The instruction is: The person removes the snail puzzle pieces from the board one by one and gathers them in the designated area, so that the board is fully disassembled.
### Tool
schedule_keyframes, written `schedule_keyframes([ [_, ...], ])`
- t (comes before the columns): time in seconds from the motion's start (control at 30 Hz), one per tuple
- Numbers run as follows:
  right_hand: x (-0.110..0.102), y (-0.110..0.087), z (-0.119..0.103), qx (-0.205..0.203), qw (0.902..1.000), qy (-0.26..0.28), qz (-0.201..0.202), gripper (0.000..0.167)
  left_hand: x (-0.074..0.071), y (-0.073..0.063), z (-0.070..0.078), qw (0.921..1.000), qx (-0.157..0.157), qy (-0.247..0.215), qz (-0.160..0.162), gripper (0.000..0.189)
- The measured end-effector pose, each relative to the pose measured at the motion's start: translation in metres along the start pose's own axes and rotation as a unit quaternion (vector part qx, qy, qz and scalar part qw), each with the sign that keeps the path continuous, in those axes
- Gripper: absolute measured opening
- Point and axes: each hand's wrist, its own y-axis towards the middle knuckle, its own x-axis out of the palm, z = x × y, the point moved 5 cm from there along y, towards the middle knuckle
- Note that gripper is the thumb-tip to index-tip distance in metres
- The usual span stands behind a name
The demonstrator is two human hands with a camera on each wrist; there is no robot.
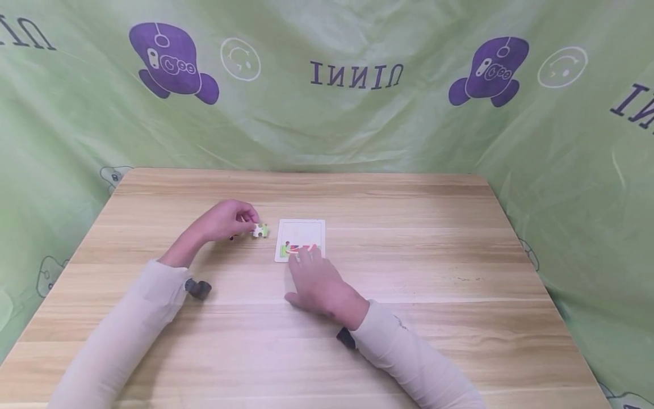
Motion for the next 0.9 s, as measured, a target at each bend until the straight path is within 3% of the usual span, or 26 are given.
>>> schedule_keyframes([
  [0.43,0.0,-0.001,0.001,-0.001,0.9999,0.012,0.0,0.079,-0.007,-0.004,-0.02,0.9999,-0.01,0.005,0.01,0.008],
  [0.9,0.001,0.0,0.001,0.003,0.9999,0.011,-0.003,0.081,-0.009,-0.006,-0.029,0.9997,-0.019,-0.003,0.015,0.008],
])
